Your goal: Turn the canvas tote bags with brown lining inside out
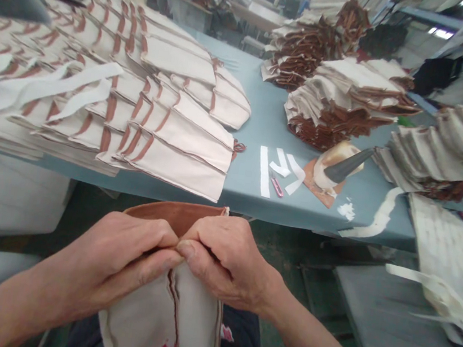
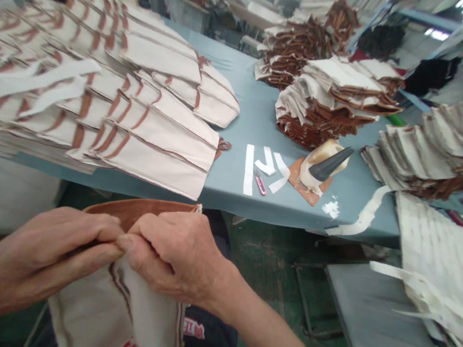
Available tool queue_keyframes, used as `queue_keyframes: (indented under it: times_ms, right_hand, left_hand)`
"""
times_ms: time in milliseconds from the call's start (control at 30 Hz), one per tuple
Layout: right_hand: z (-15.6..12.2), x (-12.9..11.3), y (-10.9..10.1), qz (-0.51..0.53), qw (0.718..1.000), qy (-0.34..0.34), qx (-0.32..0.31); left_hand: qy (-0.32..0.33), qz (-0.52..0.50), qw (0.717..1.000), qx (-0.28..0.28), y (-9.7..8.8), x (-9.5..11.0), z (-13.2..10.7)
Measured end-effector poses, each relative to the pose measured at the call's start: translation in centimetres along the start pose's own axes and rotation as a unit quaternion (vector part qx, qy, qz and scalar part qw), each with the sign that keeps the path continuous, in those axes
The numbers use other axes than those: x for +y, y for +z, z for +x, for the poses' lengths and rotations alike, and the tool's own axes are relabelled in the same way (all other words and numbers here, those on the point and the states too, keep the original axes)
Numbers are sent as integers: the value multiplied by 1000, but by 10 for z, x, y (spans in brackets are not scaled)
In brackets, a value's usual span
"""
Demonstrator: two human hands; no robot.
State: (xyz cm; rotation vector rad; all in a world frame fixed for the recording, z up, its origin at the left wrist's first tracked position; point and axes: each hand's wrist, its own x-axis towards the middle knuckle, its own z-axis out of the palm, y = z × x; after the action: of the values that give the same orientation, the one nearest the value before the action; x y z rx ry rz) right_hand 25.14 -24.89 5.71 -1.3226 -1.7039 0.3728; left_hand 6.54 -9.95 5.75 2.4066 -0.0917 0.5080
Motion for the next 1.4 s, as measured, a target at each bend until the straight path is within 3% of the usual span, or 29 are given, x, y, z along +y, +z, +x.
queue_keyframes:
  times_ms: [133,267,400,500,633,767,867,1067,1200,1400]
  right_hand:
    - [0,16,-21,-10,997,42,-68]
    - [-7,35,-34,11,993,97,-68]
    - [-13,33,-33,46,995,71,-51]
    - [-10,18,-32,66,997,30,-40]
    - [2,0,-37,84,995,-20,-49]
    - [13,-7,-43,75,993,-27,-85]
    - [19,-6,-46,75,991,-27,-108]
    - [16,1,-48,49,992,-3,-114]
    - [12,8,-44,36,991,1,-125]
    - [11,7,-41,20,992,31,-119]
  left_hand:
    - [21,19,999,27,-6,12,-1]
    - [-53,33,995,77,-8,24,-12]
    - [-135,26,983,124,-10,19,-31]
    - [-149,36,978,139,-13,3,-40]
    - [-88,9,991,100,-21,-9,-30]
    - [2,-1,998,60,-22,4,-1]
    - [17,-18,997,70,-16,16,16]
    - [15,-51,998,44,-9,14,27]
    - [-22,-40,999,6,-9,13,27]
    - [-60,-36,998,-8,0,16,24]
